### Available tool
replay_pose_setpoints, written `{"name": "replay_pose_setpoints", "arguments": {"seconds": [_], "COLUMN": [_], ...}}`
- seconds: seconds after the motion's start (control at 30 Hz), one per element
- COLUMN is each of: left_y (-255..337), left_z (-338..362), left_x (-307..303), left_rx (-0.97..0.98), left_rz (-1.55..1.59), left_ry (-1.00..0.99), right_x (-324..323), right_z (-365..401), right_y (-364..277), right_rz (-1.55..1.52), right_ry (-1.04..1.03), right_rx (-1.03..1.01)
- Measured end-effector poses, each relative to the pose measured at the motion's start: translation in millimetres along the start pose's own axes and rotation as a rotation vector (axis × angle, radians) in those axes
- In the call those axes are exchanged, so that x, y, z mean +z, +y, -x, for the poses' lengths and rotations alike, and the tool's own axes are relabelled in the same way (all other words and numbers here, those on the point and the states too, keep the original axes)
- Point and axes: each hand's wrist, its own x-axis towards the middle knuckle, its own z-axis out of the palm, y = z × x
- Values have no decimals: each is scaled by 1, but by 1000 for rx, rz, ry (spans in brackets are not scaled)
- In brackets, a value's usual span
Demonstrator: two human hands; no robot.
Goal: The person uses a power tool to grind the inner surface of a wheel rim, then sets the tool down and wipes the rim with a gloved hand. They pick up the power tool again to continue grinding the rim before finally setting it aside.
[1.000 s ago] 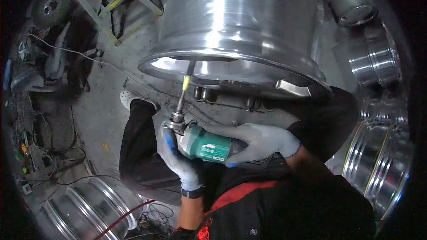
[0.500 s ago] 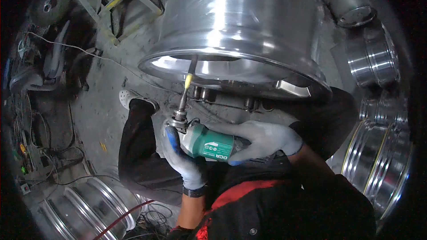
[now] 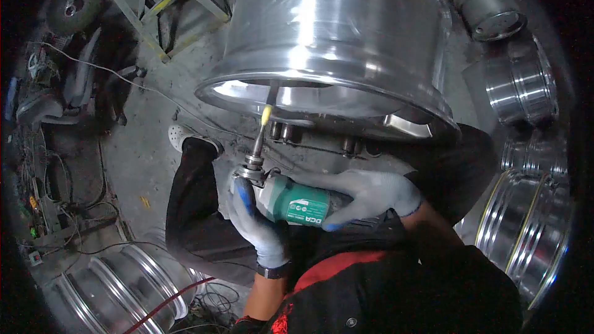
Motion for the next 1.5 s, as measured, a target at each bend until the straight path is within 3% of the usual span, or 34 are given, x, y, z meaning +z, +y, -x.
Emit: {"name": "replay_pose_setpoints", "arguments": {"seconds": [0.07,0.13,0.17,0.23,0.33,0.43,0.47,0.63,0.7,0.73,0.83,0.9,0.97,1.0,1.1,1.23,1.33,1.4,1.5], "left_y": [-3,-7,-6,-2,-1,-10,-11,-5,-10,-9,-11,-19,-42,-36,-52,-30,-19,-17,-11], "left_z": [4,8,9,9,2,-8,-16,-31,-35,-36,-28,-21,-18,-9,-8,-13,-23,-34,-39], "left_x": [-1,-2,-1,-2,-7,-18,-24,-35,-35,-39,-33,-32,-33,-27,-30,-30,-31,-38,-41], "left_rx": [-43,208,207,-53,11,182,31,79,175,77,28,-81,103,-108,-16,-107,-127,-89,-119], "left_rz": [80,-415,-412,-190,-120,-223,53,3,-79,96,175,242,-32,245,68,231,324,298,422], "left_ry": [-8,-45,-44,-20,-15,-36,-29,-3,117,20,-39,-93,-126,-140,-162,-143,-107,-51,-23], "right_x": [-3,-4,-3,-3,-4,-1,2,11,16,17,16,11,11,13,21,20,21,23,28], "right_z": [5,9,9,8,-2,-12,-18,-50,-54,-53,-41,-28,-15,-10,-2,-15,-33,-45,-57], "right_y": [-4,-5,-3,-3,-9,-10,-5,-3,3,4,3,-7,-10,-11,-3,-6,-1,0,13], "right_rz": [-46,-91,-88,-84,-192,6,35,34,44,43,107,24,5,-15,-43,-73,-41,96,107], "right_ry": [-23,-47,-32,-19,-78,-62,-38,-56,-17,-12,18,-59,-54,-51,24,-37,-58,-13,38], "right_rx": [44,93,86,77,67,66,-14,-115,-196,-196,-183,40,80,115,63,128,83,-105,-225]}}
